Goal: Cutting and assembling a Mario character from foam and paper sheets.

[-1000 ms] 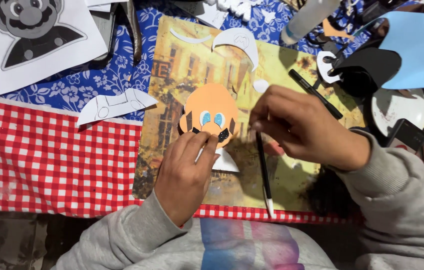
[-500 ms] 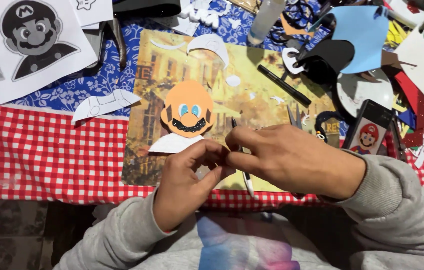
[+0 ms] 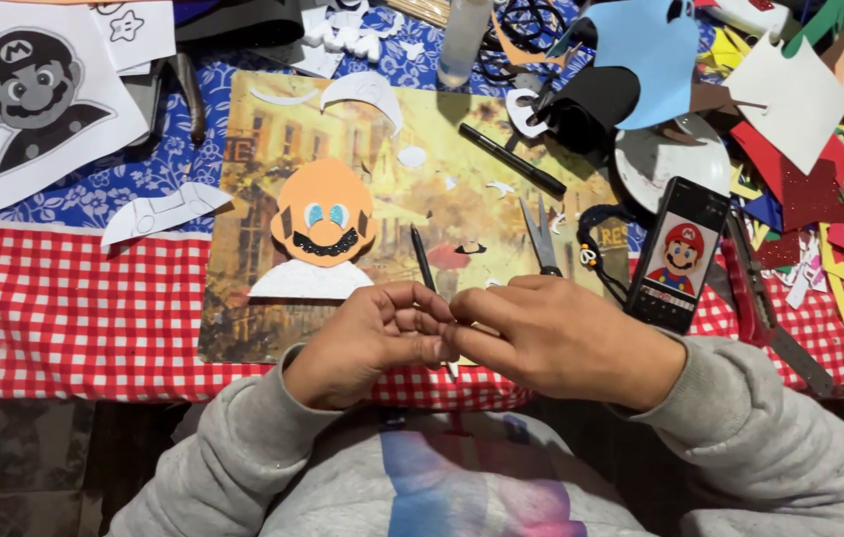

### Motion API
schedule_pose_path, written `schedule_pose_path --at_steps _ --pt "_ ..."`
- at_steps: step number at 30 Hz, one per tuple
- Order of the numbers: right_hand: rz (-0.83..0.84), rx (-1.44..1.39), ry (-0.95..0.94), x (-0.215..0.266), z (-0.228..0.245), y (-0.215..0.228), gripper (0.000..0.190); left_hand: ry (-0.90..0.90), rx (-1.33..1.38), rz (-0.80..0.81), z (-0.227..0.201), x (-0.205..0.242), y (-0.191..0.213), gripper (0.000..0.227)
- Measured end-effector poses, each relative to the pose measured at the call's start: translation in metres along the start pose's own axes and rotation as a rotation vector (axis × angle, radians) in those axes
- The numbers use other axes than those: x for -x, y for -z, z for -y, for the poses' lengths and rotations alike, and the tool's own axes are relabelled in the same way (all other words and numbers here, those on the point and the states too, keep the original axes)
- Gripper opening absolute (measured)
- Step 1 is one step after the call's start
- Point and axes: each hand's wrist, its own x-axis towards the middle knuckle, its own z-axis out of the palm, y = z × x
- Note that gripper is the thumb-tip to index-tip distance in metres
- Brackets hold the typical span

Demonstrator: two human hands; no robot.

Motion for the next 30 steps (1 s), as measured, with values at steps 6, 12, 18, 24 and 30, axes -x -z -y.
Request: schedule_pose_path --at_steps 6,12,18,24,30 --pt "-0.183 -0.159 -0.14 0.024 0.005 -0.01 0.032 0.049 0.033 0.041 0.004 -0.005 -0.014 0.03" --pt "-0.551 -0.394 -0.506 0.035 0.032 -0.045 0.018 -0.205 -0.201 -0.094 0.02 -0.008 -0.032 0.027" --pt "-0.677 -0.735 -0.876 0.039 0.043 -0.092 0.009 -0.443 -0.484 -0.273 0.028 -0.013 -0.048 0.015" --pt "-0.652 -0.931 -0.93 0.043 0.034 -0.09 0.007 -0.484 -0.668 -0.3 0.023 -0.01 -0.055 0.012" --pt "-0.544 -0.614 -0.612 0.046 0.02 -0.072 0.006 -0.388 -0.663 -0.263 0.021 -0.01 -0.052 0.01"
